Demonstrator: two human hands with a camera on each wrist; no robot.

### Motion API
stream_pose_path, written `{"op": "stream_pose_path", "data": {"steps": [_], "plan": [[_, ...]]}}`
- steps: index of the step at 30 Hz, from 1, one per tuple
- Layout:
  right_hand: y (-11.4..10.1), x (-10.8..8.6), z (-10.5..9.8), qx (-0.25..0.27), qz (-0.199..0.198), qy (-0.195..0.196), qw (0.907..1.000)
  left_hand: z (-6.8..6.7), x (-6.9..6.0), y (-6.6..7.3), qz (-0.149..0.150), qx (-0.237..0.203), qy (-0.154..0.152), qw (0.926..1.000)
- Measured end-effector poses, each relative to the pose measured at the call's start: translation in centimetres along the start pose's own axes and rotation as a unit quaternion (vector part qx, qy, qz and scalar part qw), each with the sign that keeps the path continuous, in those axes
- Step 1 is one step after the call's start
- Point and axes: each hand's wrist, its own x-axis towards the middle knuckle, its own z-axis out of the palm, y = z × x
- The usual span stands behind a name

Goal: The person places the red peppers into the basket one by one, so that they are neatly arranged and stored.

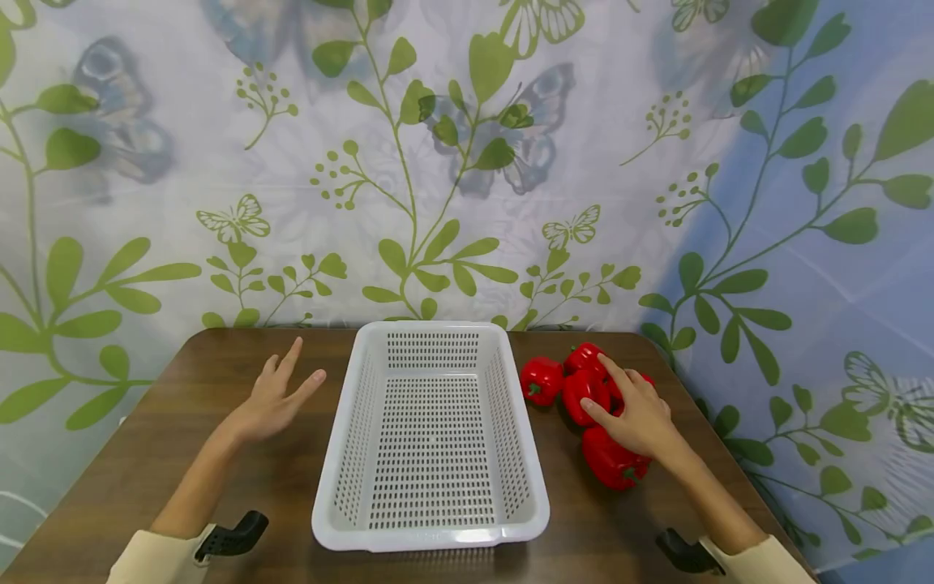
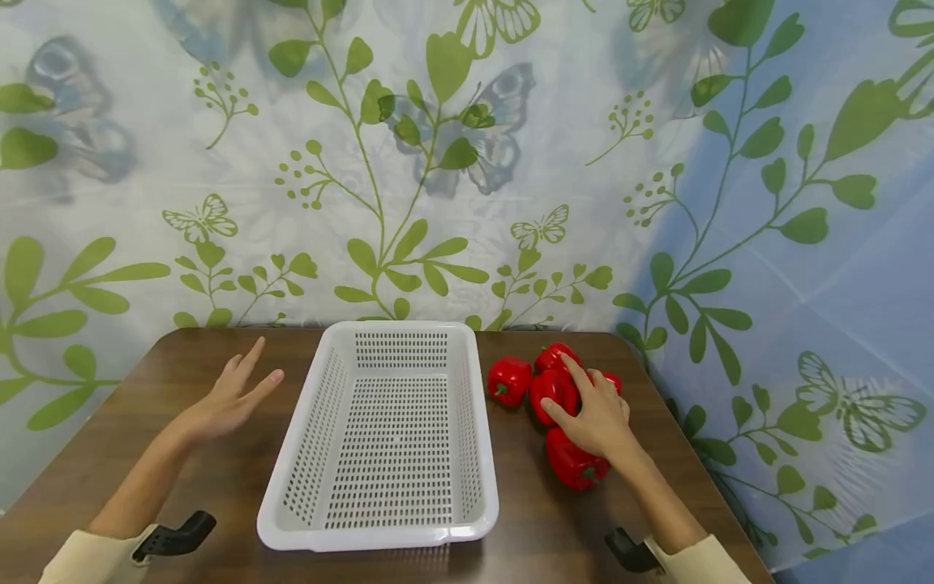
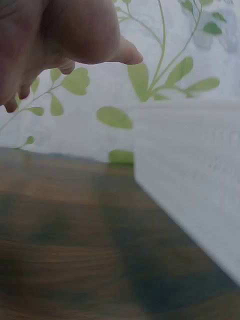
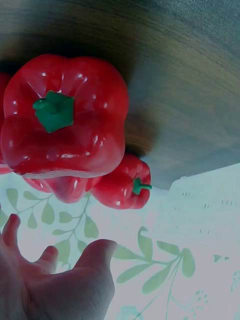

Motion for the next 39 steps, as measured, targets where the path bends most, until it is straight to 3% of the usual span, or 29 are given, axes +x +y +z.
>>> {"op": "stream_pose_path", "data": {"steps": [5,11,16,24,39], "plan": [[0.5,-0.1,-0.8,0.04,-0.016,-0.029,0.9986,0.7,0.1,0.6,-0.012,-0.13,-0.058,0.9898],[1.3,-0.3,-1.5,0.032,0.005,-0.065,0.9974,1.5,0.4,0.5,-0.044,-0.222,-0.099,0.969],[1.7,-0.7,-2.2,0.024,0.024,-0.084,0.9959,1.9,0.5,0.4,-0.044,-0.264,-0.111,0.9572],[1.8,-1.1,-2.5,0.032,0.03,-0.1,0.994,3.1,0.7,0.1,-0.005,-0.308,-0.114,0.9447],[2.4,-2.2,-2.2,0.035,0.032,-0.123,0.9912,4.3,1.1,-0.4,-0.013,-0.364,-0.118,0.9239]]}}
